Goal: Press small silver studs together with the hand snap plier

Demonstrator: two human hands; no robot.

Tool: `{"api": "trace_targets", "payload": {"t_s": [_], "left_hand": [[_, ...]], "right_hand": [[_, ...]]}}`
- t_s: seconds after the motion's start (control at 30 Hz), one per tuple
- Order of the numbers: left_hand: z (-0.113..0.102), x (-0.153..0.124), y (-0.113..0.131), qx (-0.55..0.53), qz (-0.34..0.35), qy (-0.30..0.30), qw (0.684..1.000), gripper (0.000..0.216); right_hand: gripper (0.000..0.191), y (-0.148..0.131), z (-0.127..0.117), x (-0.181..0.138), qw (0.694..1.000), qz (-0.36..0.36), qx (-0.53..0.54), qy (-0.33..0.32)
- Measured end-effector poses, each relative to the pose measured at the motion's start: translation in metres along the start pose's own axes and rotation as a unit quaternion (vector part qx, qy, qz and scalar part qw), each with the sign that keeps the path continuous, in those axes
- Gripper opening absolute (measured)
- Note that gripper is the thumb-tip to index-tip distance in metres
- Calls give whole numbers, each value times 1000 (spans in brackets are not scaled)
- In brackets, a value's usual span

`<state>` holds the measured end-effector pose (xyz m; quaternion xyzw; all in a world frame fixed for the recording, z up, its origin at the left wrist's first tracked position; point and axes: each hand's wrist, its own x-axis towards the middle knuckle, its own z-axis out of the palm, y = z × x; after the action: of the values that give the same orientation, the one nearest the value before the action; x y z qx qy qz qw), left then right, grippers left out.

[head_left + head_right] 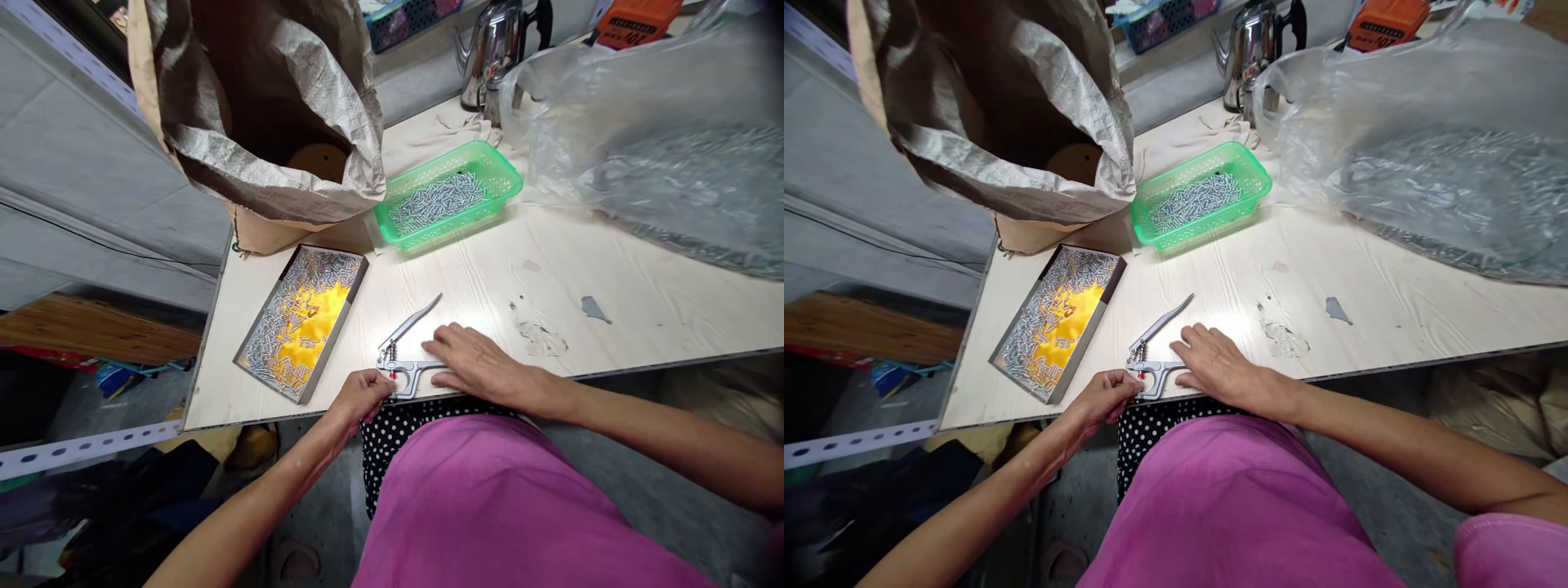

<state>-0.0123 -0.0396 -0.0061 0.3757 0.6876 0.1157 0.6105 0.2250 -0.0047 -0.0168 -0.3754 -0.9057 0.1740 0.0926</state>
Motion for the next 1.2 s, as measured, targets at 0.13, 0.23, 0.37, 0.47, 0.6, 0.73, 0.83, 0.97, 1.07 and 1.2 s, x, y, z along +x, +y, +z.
{"api": "trace_targets", "payload": {"t_s": [0.13,0.23,0.37,0.47,0.6,0.73,0.83,0.97,1.07,1.2], "left_hand": [[3,-1,-1,-15,3,9,1000,33],[5,-3,-1,-27,2,22,999,33],[7,-4,-1,-30,1,36,999,33],[8,-4,0,-29,0,35,999,32],[9,-3,-1,-18,5,41,999,31],[10,-6,-8,58,21,74,995,29],[12,-13,-9,216,145,183,948,24],[18,-13,8,389,307,249,832,32],[21,3,29,475,385,158,775,58],[21,23,50,544,394,65,738,75]], "right_hand": [[94,30,-7,25,999,-33,-32,-1],[107,41,-7,40,996,-60,-46,-45],[97,38,-7,43,995,-70,-44,-53],[88,33,-12,36,997,-62,-20,-48],[81,30,-15,28,997,-66,12,-44],[74,31,-10,21,997,-73,28,-22],[70,30,-3,17,997,-75,33,-4],[71,26,3,14,998,-65,24,8],[76,24,4,13,999,-45,7,13],[88,23,0,5,1000,1,-23,19]]}}
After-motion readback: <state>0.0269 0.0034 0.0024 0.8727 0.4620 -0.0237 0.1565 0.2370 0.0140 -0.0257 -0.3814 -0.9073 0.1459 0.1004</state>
